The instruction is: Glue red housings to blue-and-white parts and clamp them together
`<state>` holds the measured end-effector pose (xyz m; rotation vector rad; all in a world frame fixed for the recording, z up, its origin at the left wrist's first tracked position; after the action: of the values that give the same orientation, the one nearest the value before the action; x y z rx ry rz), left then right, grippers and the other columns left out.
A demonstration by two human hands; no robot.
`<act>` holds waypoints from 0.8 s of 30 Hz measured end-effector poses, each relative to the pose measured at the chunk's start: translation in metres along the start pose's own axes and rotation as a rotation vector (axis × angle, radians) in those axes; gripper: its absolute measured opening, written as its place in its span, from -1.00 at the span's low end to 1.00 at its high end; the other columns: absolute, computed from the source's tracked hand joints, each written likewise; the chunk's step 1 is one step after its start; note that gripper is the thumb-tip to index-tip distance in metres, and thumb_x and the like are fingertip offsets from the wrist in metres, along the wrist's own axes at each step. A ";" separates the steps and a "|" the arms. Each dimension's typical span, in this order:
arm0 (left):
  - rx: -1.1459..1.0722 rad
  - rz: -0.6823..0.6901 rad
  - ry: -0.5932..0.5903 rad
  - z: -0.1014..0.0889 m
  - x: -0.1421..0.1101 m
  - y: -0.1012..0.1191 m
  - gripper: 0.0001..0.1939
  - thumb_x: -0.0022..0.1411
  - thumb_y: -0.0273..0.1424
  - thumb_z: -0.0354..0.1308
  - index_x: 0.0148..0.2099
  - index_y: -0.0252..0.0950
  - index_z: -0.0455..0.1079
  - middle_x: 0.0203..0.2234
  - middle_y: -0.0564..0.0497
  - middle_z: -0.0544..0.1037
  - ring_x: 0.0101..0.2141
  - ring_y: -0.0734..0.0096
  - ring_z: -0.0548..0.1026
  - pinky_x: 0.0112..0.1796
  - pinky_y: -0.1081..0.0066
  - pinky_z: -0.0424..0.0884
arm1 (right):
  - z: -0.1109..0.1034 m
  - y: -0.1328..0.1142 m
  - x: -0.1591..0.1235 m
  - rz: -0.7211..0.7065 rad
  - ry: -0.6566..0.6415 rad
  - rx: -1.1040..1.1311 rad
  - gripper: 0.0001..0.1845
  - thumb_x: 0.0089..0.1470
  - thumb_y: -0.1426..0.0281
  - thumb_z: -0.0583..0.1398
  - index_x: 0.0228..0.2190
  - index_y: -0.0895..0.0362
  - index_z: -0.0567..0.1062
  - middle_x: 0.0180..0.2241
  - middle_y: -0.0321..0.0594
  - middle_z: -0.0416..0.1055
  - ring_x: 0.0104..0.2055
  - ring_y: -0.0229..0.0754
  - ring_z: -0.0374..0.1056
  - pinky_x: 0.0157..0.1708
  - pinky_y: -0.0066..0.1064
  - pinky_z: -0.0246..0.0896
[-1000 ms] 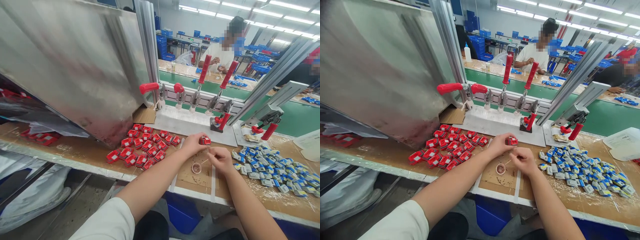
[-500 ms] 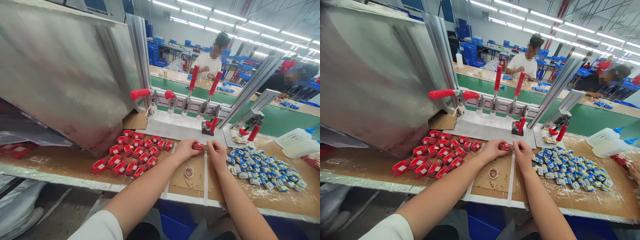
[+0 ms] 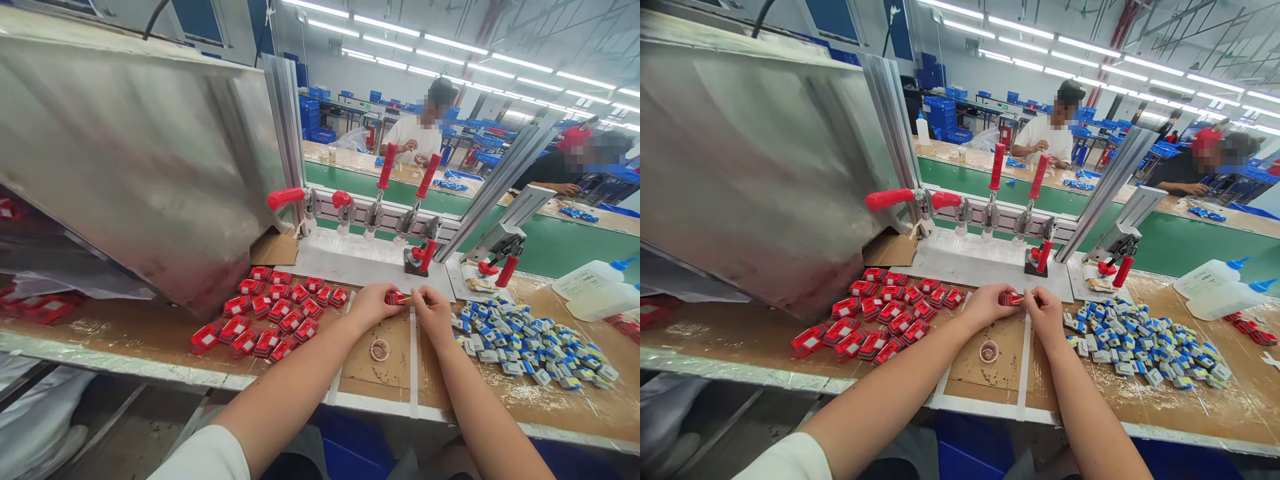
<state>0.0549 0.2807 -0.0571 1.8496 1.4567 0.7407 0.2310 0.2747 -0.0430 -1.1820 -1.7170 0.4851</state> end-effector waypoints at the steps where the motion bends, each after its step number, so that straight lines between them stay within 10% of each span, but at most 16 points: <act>1: 0.003 -0.002 -0.004 0.000 0.000 0.000 -0.70 0.08 -0.17 0.35 -0.13 -0.14 0.59 -0.34 0.10 0.65 -0.31 0.29 0.55 -0.37 0.44 0.30 | 0.001 0.001 0.001 -0.005 -0.019 -0.010 -0.48 0.26 0.08 0.16 -0.62 0.08 0.23 -0.63 -0.40 0.08 -0.54 -0.27 0.03 -0.50 -0.38 -0.06; 17: 0.026 -0.002 -0.009 -0.001 -0.002 0.003 -0.68 0.08 -0.23 0.32 -0.08 -0.12 0.61 -0.29 0.09 0.67 -0.27 0.26 0.57 -0.33 0.42 0.30 | -0.005 0.010 0.002 -0.126 0.045 -0.292 -0.55 0.31 0.23 0.12 -0.59 0.09 0.23 -0.62 -0.39 0.12 -0.55 -0.28 0.05 -0.48 -0.38 -0.09; 24: 0.059 -0.002 -0.026 -0.001 -0.001 0.003 -0.72 0.11 -0.17 0.31 -0.12 -0.12 0.61 -0.30 0.08 0.67 -0.27 0.26 0.56 -0.34 0.42 0.31 | -0.005 -0.027 -0.012 -0.328 -0.020 0.012 -0.53 0.35 0.33 0.11 -0.60 0.08 0.16 -0.62 -0.41 0.03 -0.58 -0.30 -0.01 -0.52 -0.38 -0.11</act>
<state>0.0561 0.2795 -0.0540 1.8950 1.4772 0.6770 0.2230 0.2516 -0.0266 -0.8658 -1.8776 0.3058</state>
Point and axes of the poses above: each hand's wrist, its own x-axis towards the middle knuckle, its own z-axis out of the palm, y = z × x, the point moved 3 cm from there along x, towards the middle knuckle
